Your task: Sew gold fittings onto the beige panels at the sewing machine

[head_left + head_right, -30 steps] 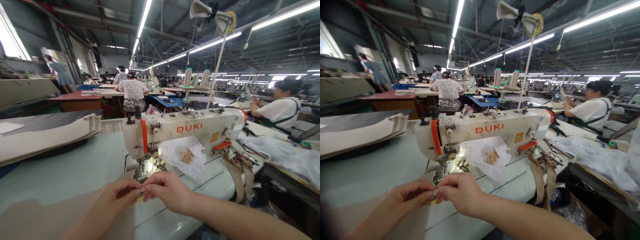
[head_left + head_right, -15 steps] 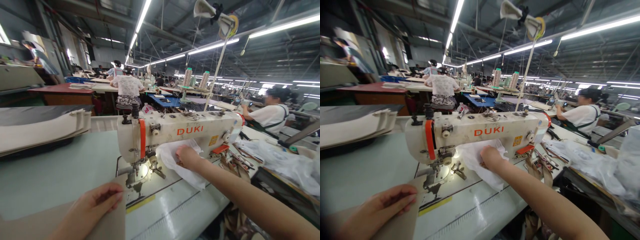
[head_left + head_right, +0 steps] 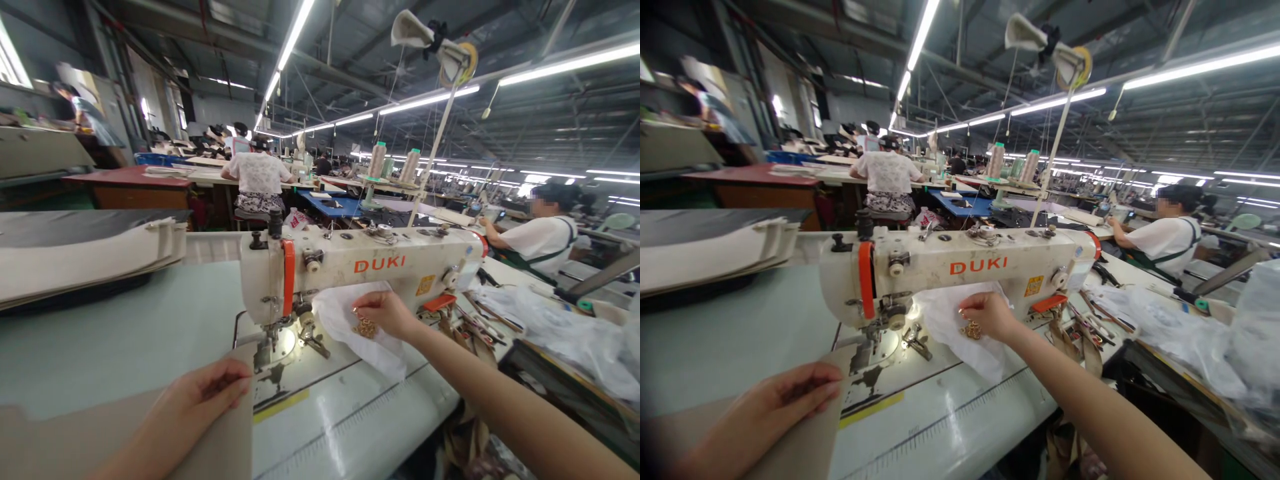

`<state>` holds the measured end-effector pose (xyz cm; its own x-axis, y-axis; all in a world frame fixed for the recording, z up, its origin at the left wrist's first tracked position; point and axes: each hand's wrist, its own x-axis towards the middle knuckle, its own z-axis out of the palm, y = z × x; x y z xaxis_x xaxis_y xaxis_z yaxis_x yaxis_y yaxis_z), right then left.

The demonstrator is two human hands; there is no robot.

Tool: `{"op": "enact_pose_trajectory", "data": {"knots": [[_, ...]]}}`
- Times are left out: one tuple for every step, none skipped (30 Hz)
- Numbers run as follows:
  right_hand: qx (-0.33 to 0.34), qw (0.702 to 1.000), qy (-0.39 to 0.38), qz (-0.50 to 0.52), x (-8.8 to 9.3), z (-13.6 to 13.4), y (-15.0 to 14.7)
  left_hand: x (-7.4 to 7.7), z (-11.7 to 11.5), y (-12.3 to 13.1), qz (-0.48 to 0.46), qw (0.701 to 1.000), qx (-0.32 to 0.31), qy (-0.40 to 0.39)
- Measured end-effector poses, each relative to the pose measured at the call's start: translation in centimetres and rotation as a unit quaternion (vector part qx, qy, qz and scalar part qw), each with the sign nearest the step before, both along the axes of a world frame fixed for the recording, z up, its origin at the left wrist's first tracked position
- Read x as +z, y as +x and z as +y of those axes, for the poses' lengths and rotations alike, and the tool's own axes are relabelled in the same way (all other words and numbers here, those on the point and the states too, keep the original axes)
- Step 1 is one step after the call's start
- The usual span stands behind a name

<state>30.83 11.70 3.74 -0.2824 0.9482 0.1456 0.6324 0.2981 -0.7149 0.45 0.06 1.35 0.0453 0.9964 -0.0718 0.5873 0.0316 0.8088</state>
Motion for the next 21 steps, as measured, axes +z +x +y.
{"op": "enact_pose_trajectory", "data": {"knots": [[0.006, 1.000, -0.011, 0.028, 0.1, -0.5, 0.0, 0.0, 0.0, 0.0, -0.003, 1.000, 0.001, 0.003], [0.014, 0.998, -0.020, 0.052, 0.2, -1.0, 0.0, -0.1, 0.0, 0.0, -0.005, 1.000, 0.000, 0.006], [0.021, 0.997, -0.024, 0.070, 0.3, -1.5, -0.1, -0.1, -0.1, 0.0, -0.004, 1.000, 0.000, 0.011], [0.031, 0.995, -0.029, 0.091, 0.5, -2.1, -0.2, 0.0, -0.1, 0.0, -0.001, 1.000, -0.001, 0.017], [0.044, 0.991, -0.039, 0.121, 0.6, -2.7, -0.4, 0.0, -0.1, 0.0, 0.003, 1.000, 0.000, 0.025], [0.060, 0.984, -0.056, 0.160, 0.7, -3.3, -0.6, 0.1, -0.2, 0.0, 0.007, 0.999, 0.002, 0.033], [0.078, 0.972, -0.080, 0.205, 0.7, -3.9, -1.0, 0.3, -0.2, 0.1, 0.009, 0.999, 0.005, 0.038], [0.096, 0.957, -0.108, 0.251, 0.6, -4.5, -1.5, 0.4, -0.3, 0.2, 0.009, 0.999, 0.010, 0.043], [0.112, 0.939, -0.139, 0.293, 0.4, -5.0, -2.1, 0.5, -0.4, 0.4, 0.007, 0.999, 0.013, 0.045], [0.125, 0.923, -0.166, 0.323, 0.1, -5.5, -2.9, 0.5, -0.5, 0.5, 0.002, 0.999, 0.016, 0.048], [0.134, 0.912, -0.186, 0.340, -0.3, -5.9, -3.8, 0.6, -0.6, 0.6, -0.005, 0.999, 0.017, 0.052], [0.141, 0.904, -0.198, 0.351, -0.8, -6.3, -4.9, 0.5, -0.7, 0.7, -0.014, 0.998, 0.015, 0.055], [0.146, 0.900, -0.202, 0.358, -1.3, -6.7, -6.0, 0.5, -0.8, 0.8, -0.023, 0.998, 0.012, 0.060], [0.152, 0.897, -0.200, 0.363, -1.8, -6.9, -7.2, 0.4, -0.9, 0.9, -0.031, 0.997, 0.007, 0.064], [0.158, 0.897, -0.194, 0.365, -2.3, -7.1, -8.3, 0.2, -1.0, 0.9, -0.038, 0.997, 0.003, 0.069], [0.165, 0.897, -0.188, 0.365, -2.7, -7.3, -9.4, 0.1, -1.1, 0.9, -0.041, 0.996, 0.002, 0.075], [0.172, 0.898, -0.183, 0.362, -3.0, -7.4, -10.3, 0.1, -1.2, 0.8, -0.042, 0.996, 0.003, 0.080], [0.178, 0.898, -0.182, 0.359, -3.2, -7.4, -11.0, 0.0, -1.3, 0.7, -0.043, 0.995, 0.006, 0.086], [0.184, 0.898, -0.185, 0.355, -3.4, -7.3, -11.5, -0.1, -1.3, 0.6, -0.047, 0.995, 0.010, 0.089], [0.186, 0.897, -0.191, 0.354, -3.5, -7.2, -11.9, -0.1, -1.4, 0.5, -0.054, 0.994, 0.013, 0.090], [0.186, 0.895, -0.198, 0.354, -3.6, -7.1, -12.1, -0.2, -1.4, 0.4, -0.063, 0.994, 0.017, 0.088]]}}
